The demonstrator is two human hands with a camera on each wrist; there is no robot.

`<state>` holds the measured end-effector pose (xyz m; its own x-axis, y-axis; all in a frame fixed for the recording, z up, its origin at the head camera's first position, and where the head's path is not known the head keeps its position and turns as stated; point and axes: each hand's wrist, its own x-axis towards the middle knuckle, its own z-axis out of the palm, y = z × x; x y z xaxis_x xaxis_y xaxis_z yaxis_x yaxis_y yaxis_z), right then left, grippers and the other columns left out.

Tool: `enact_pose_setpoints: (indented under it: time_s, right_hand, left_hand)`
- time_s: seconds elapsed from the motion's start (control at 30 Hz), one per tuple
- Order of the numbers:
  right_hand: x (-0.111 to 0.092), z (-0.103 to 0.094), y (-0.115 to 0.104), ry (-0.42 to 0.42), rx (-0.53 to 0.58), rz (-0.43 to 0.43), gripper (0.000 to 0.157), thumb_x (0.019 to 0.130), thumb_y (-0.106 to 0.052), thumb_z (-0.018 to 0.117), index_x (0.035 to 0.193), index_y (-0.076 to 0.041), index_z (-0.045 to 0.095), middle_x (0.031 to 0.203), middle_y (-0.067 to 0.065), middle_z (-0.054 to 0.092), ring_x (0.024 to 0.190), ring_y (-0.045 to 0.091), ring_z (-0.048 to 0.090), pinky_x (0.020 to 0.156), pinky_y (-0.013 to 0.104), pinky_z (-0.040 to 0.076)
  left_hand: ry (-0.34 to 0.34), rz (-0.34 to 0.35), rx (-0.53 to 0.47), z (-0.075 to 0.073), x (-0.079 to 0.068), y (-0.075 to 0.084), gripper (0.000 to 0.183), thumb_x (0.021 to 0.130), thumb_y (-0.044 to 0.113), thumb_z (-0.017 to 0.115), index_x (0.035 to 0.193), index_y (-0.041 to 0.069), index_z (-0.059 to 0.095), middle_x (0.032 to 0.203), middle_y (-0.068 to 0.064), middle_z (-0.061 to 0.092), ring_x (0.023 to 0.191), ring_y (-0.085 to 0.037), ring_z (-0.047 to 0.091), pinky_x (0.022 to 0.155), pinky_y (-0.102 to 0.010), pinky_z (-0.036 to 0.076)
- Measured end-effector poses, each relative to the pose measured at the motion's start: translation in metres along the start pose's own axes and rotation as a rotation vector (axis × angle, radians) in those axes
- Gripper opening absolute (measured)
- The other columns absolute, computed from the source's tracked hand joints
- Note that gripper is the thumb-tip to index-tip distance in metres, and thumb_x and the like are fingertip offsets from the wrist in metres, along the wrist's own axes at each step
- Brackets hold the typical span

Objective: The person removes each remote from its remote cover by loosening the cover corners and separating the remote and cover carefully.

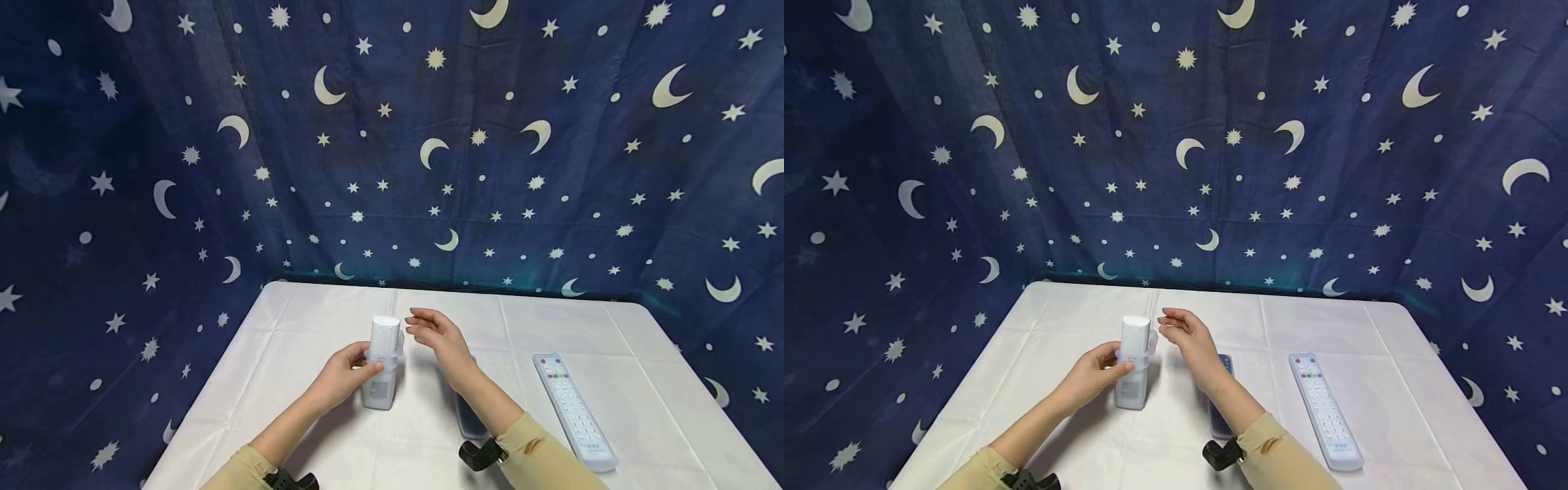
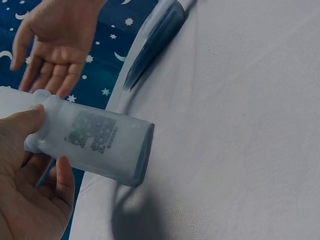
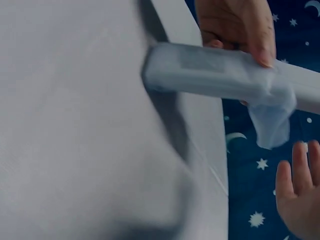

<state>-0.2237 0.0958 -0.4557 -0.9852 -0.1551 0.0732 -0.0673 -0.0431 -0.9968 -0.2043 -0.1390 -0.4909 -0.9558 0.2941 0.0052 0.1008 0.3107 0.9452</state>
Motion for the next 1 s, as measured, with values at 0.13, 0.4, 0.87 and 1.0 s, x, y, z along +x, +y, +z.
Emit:
enact_pose_setpoints:
  time_s: [0.13, 0.4, 0.87, 1.0]
  right_hand:
    - [0.004, -0.003, -0.007, -0.116, -0.029, -0.035, 0.049, 0.098, -0.017, 0.069, 0.144, -0.007, 0.054, 0.134, 0.015, 0.062, 0.125, 0.028, 0.058, 0.108, 0.044, 0.046]
    - [0.011, 0.003, -0.011, -0.244, -0.213, -0.031, 0.06, 0.093, -0.021, 0.078, 0.147, -0.009, 0.053, 0.13, 0.012, 0.063, 0.113, 0.026, 0.063, 0.092, 0.036, 0.056]
    - [0.018, 0.005, -0.009, -0.258, -0.286, -0.051, 0.046, 0.091, -0.02, 0.079, 0.132, -0.006, 0.064, 0.106, 0.005, 0.07, 0.094, 0.021, 0.067, 0.081, 0.034, 0.057]
    - [0.02, 0.007, -0.009, -0.26, -0.295, -0.046, 0.045, 0.092, -0.021, 0.079, 0.13, -0.004, 0.064, 0.105, 0.005, 0.071, 0.095, 0.02, 0.069, 0.081, 0.036, 0.057]
  left_hand:
    - [0.003, -0.006, 0.002, 0.001, 0.002, -0.002, 0.051, 0.096, 0.03, 0.074, 0.138, 0.005, 0.06, 0.118, -0.005, 0.07, 0.107, -0.023, 0.064, 0.086, -0.043, 0.056]
    - [-0.023, -0.014, -0.014, 0.001, 0.0, -0.002, 0.052, 0.098, 0.03, 0.072, 0.14, 0.003, 0.057, 0.113, -0.005, 0.07, 0.105, -0.022, 0.066, 0.086, -0.044, 0.056]
    - [-0.036, -0.018, -0.074, 0.002, 0.0, -0.005, 0.057, 0.097, 0.033, 0.072, 0.141, 0.002, 0.055, 0.118, -0.008, 0.069, 0.108, -0.023, 0.066, 0.09, -0.042, 0.056]
    - [-0.038, -0.024, -0.068, 0.002, 0.002, -0.008, 0.057, 0.097, 0.036, 0.073, 0.141, 0.003, 0.056, 0.117, -0.007, 0.069, 0.107, -0.022, 0.066, 0.089, -0.04, 0.056]
